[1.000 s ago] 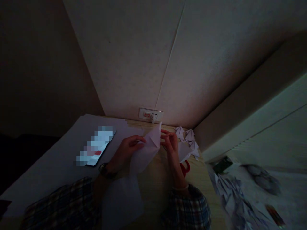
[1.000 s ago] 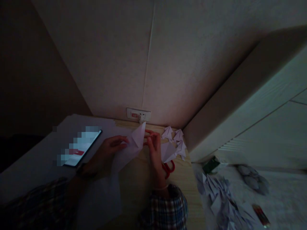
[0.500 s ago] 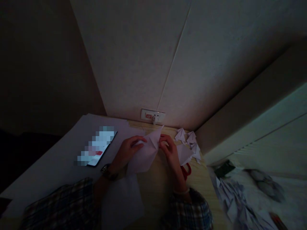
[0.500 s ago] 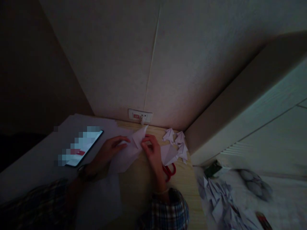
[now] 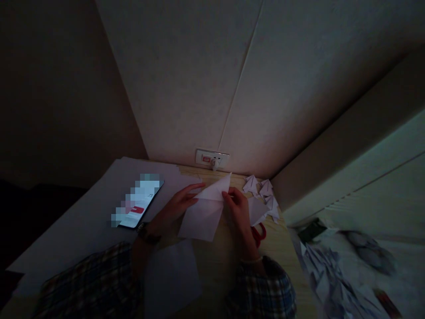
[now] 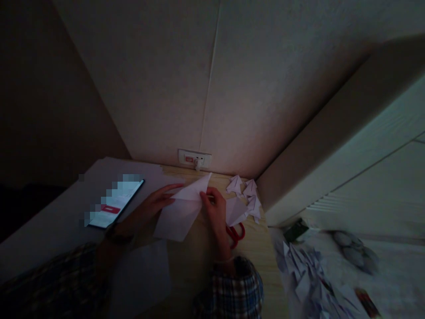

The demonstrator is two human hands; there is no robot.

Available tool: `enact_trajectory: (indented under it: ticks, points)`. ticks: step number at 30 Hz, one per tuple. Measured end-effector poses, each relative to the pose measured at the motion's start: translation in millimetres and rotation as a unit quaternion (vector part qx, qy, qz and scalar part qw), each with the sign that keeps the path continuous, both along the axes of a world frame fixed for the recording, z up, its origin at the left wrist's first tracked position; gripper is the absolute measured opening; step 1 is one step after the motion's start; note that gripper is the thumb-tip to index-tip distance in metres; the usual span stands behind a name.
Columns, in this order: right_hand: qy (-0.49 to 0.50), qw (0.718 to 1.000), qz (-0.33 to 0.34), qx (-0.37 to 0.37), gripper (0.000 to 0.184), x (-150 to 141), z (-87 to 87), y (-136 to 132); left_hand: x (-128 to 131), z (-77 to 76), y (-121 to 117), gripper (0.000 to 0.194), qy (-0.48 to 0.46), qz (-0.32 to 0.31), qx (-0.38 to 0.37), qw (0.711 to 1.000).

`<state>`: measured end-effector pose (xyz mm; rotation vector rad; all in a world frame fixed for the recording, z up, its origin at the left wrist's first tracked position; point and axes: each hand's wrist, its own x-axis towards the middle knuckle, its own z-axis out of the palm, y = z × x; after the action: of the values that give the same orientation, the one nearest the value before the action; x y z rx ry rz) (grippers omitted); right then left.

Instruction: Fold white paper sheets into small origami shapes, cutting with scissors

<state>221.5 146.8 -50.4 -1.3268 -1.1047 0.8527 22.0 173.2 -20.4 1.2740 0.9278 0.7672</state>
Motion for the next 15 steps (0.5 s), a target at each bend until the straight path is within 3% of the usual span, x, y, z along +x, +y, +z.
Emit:
enact_trajectory:
  ticks: [4,8,15]
  points:
    - [-0.012,1.0,0.007,0.006,0.017,-4.0,1.4,-1.2,1.2,-4.6,0.0,0.052,-0.019,-0.025,-0.006,0.999]
    - [-0.028,0.999,0.023,0.004,0.019,-7.7,3.7,-2.7,4.4,-0.8,-4.4,0.05,0.006,0.001,-0.039,0.999]
    - [-0.028,0.999,0.029,0.019,0.021,-10.7,9.0,-5.6,7.3,1.9,-4.6,0.041,0.052,-0.004,-0.009,0.999]
